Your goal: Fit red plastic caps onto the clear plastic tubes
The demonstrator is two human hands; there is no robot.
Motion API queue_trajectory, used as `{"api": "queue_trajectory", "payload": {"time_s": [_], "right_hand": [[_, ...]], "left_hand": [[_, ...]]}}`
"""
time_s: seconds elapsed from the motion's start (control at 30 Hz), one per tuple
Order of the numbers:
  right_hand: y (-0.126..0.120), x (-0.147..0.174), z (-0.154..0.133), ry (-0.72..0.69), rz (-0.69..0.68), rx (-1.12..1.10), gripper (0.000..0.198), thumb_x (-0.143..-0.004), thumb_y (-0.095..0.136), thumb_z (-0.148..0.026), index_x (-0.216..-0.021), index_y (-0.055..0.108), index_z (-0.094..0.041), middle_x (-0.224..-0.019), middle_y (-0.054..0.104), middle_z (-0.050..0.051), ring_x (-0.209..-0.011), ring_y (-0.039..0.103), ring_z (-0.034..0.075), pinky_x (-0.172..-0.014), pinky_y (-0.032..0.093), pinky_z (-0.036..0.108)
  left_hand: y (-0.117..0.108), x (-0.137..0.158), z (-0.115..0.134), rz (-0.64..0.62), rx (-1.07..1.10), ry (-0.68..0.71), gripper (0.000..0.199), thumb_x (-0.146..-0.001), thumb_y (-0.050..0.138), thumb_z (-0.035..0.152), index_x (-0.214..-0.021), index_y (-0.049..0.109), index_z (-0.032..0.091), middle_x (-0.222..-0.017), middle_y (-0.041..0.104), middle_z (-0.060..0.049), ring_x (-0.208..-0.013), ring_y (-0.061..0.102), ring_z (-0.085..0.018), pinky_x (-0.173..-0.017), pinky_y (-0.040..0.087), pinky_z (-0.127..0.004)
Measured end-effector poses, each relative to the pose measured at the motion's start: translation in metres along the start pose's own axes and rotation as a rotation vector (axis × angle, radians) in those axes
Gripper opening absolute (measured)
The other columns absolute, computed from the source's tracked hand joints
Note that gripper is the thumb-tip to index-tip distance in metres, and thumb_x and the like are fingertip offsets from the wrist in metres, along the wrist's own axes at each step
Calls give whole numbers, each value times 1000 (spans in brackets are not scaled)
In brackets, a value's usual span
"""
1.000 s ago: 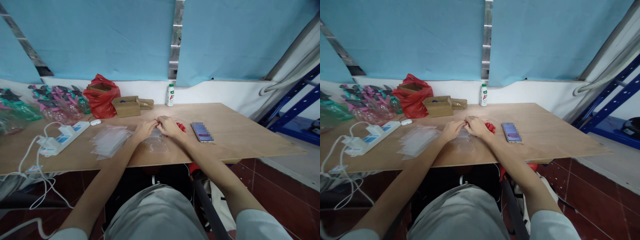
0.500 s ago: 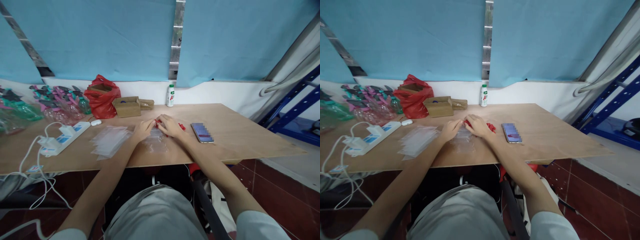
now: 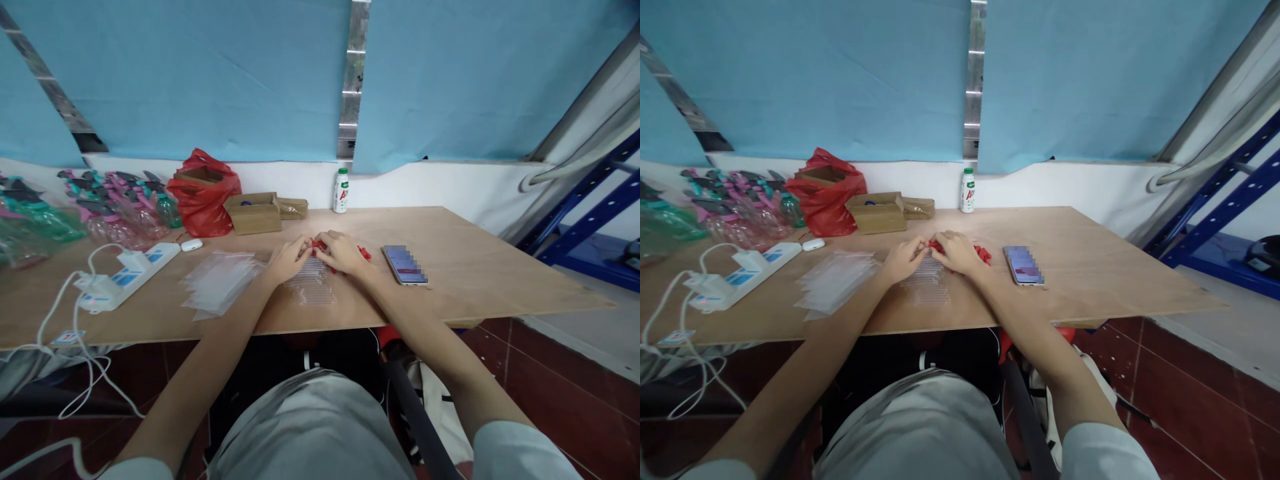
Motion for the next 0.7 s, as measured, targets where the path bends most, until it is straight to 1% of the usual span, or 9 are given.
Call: {"api": "queue_trajectory", "payload": {"time_s": [0.1,0.2,0.47,0.7], "right_hand": [[-2,0,-2,-1,-6,9,23,-105,58,-35,-114,70,-17,-103,74,11,-94,62,26,-86,41,35],[-2,0,-3,-7,-13,28,23,-106,58,-35,-114,70,-17,-107,75,11,-97,63,26,-87,41,34],[6,-1,0,-8,-46,129,26,-106,57,-37,-111,71,-17,-105,76,12,-95,62,27,-85,39,35],[9,-4,-14,7,-35,161,18,-102,56,-28,-98,70,-17,-98,74,13,-95,59,28,-81,37,35]], "left_hand": [[4,-1,-4,-16,16,66,38,-114,35,43,-111,68,25,-103,79,-5,-95,72,-24,-82,46,-34],[8,-2,-8,-16,17,86,45,-116,29,45,-106,68,24,-100,78,-6,-92,71,-24,-82,46,-35],[14,-2,-13,-17,-54,110,42,-116,30,41,-109,68,23,-98,78,-8,-90,72,-25,-81,47,-35],[13,-4,-12,-19,-121,130,41,-115,35,38,-118,74,23,-107,81,-9,-94,74,-25,-81,48,-34]]}}
Point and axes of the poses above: each hand's wrist, its own x-axis away from the middle knuckle, its own y-axis out of the palm, z = x × y, the point moved 1 cm from there along -x, towards the middle knuckle
